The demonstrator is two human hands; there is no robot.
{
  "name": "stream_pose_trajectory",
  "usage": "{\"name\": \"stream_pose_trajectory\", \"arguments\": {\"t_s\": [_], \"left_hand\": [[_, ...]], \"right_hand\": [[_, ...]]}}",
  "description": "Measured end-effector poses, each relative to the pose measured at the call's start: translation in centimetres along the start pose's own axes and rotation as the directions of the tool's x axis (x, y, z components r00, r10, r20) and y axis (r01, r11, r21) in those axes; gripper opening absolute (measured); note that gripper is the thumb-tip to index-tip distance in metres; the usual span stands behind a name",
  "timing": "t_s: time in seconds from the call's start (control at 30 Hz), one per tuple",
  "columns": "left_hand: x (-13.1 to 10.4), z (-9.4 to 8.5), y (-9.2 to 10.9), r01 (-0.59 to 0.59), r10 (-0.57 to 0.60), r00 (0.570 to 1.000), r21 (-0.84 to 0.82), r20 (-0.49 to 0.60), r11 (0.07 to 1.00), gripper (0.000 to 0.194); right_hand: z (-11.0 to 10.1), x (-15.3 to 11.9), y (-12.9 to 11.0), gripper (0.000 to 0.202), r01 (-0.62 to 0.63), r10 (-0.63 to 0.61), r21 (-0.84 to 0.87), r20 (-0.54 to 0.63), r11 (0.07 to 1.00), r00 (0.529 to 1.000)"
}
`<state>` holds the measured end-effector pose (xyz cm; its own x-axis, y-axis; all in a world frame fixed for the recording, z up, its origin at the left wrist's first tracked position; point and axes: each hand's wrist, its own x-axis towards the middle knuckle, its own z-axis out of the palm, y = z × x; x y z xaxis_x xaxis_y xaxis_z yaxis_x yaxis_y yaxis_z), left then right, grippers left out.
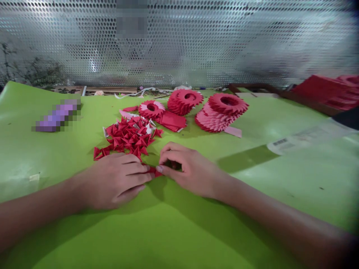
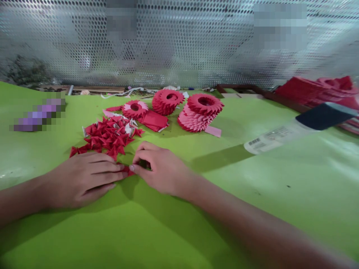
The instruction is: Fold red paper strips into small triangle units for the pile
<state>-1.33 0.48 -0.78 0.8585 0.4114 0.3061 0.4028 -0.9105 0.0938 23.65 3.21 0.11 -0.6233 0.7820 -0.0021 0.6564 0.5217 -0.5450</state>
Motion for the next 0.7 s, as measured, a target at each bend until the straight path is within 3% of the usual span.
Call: {"name": "stream_pose_trajectory", "arguments": {"t_s": [0.7], "left_hand": [[0.01, -0.16, -0.13, -0.005, 0.005, 0.999, 0.006, 0.053, 1.000, 0.033]], "right_hand": [[0.03, 0.05, -0.29, 0.017, -0.003, 0.003, -0.035, -0.011, 0.999, 1.000]]}}
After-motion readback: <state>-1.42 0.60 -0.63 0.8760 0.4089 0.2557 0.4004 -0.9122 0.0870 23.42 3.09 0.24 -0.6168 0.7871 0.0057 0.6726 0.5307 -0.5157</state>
